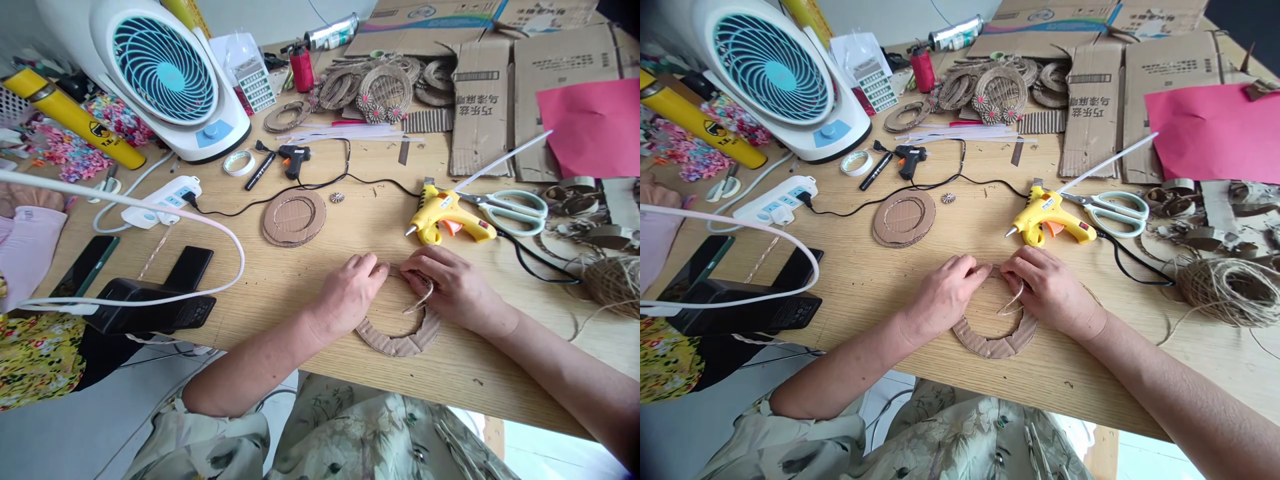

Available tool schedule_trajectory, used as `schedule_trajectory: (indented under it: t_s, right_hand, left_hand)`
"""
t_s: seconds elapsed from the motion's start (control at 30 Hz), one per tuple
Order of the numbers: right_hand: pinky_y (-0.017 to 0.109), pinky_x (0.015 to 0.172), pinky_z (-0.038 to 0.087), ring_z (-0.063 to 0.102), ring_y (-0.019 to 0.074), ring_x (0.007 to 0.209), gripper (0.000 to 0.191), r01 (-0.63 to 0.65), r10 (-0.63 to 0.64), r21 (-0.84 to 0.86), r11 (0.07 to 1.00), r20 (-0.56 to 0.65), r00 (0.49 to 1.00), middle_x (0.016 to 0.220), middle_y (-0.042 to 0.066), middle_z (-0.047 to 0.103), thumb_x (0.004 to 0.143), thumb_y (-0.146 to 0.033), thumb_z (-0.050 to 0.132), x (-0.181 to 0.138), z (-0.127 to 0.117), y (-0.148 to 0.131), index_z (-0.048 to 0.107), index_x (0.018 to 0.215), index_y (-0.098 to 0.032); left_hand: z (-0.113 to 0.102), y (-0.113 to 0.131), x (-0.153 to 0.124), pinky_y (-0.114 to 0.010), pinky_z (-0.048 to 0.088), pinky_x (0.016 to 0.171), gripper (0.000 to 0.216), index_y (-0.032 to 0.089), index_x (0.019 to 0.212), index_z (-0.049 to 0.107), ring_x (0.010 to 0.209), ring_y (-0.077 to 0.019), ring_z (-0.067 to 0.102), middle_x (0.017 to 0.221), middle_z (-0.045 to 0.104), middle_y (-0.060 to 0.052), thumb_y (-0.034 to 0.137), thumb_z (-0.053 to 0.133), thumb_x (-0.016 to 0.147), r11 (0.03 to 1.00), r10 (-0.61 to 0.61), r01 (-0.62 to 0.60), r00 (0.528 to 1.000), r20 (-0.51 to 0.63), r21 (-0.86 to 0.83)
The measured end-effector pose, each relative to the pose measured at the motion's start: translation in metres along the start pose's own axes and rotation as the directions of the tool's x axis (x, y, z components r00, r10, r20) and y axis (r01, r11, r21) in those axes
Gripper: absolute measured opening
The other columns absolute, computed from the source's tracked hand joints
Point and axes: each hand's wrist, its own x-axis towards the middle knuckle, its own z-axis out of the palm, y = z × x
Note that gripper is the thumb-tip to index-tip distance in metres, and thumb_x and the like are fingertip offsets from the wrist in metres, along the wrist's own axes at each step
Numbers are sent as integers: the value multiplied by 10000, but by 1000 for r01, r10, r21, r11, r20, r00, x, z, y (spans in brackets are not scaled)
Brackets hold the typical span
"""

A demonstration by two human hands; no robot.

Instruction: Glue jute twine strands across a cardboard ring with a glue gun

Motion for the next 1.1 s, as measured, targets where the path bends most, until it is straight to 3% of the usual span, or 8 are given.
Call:
schedule_trajectory:
  t_s: [0.7,0.87,1.0,1.1]
  right_hand:
    - [336,727,501,607,191,807,129,0,0,-7,1000,14,1000,901,77,641,924,-146,558,-1,0,1,657,978,-209]
    - [349,729,512,616,198,820,136,-11,11,-2,1000,23,1000,909,78,653,933,-149,544,1,-1,0,649,987,-217]
    - [350,732,510,616,200,824,124,-13,13,-2,1000,20,1000,918,77,652,932,-153,552,0,-1,0,644,982,-220]
    - [347,734,505,609,198,826,118,-5,6,-12,1000,22,1000,919,76,647,931,-146,557,0,0,0,636,987,-214]
  left_hand:
    - [-1,5,1,-290,513,747,332,163,1281,563,985,-212,556,1046,555,-74,100,476,967,999,-3,2,1000,20,52]
    - [0,-5,3,-311,543,827,393,139,1346,529,978,-197,598,1077,613,-84,63,427,973,987,-53,54,999,11,-153]
    - [-3,-14,4,-295,541,877,333,142,1183,619,974,-173,632,1041,641,-70,22,404,958,928,-143,131,990,-11,-349]
    - [-3,-15,3,-273,537,847,334,155,1109,657,932,-159,632,1002,636,-58,4,410,942,918,-126,110,992,-17,-380]
